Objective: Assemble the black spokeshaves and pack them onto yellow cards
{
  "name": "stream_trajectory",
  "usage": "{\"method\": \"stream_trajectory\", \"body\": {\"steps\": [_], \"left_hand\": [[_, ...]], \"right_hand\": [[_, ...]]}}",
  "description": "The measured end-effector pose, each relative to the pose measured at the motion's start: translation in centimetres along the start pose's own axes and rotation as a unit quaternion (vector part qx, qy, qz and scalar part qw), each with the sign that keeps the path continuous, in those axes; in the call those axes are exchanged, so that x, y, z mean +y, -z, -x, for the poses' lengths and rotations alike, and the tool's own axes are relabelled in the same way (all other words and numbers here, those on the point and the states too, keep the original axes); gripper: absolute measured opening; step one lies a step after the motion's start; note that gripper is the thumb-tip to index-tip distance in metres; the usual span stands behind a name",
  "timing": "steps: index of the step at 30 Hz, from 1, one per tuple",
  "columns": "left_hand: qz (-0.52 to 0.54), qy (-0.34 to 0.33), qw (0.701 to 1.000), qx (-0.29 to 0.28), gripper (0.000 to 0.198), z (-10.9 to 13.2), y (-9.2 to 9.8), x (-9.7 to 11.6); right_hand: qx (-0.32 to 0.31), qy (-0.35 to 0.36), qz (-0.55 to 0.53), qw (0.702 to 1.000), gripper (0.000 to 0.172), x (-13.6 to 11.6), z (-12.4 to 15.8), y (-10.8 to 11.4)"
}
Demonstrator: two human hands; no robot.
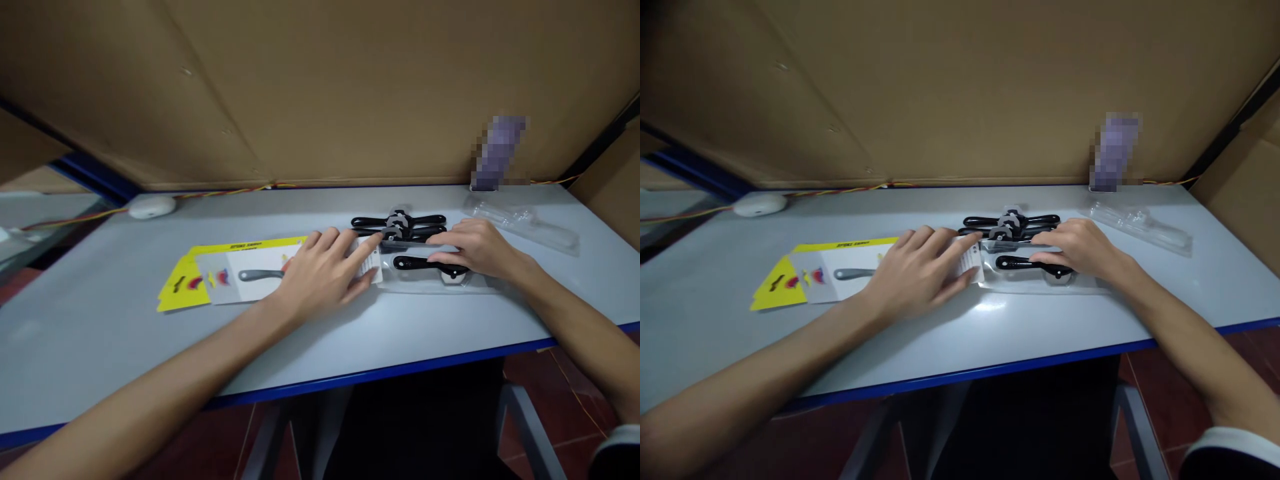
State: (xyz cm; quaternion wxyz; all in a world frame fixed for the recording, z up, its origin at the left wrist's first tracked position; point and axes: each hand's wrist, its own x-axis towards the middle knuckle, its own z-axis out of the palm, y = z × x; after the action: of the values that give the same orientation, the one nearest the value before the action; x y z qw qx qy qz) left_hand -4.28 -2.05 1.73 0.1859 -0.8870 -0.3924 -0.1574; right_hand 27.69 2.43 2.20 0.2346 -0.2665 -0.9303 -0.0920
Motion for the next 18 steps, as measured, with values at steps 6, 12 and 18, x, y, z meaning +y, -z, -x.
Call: {"method": "stream_trajectory", "body": {"steps": [6,12,18], "left_hand": [[0.004,-0.030,0.999,0.015,0.051,-0.13,0.12,-0.15],[0.050,-0.091,0.994,0.016,0.055,0.00,-0.56,0.29],[0.050,-0.034,0.998,-0.006,0.064,0.18,-0.72,0.72]], "right_hand": [[-0.018,-0.034,-0.068,0.997,0.036,-0.32,-0.14,-0.38],[-0.038,-0.058,-0.074,0.995,0.038,-0.24,-0.10,-0.49],[-0.033,-0.082,-0.104,0.991,0.049,-0.54,-0.24,-0.17]]}}
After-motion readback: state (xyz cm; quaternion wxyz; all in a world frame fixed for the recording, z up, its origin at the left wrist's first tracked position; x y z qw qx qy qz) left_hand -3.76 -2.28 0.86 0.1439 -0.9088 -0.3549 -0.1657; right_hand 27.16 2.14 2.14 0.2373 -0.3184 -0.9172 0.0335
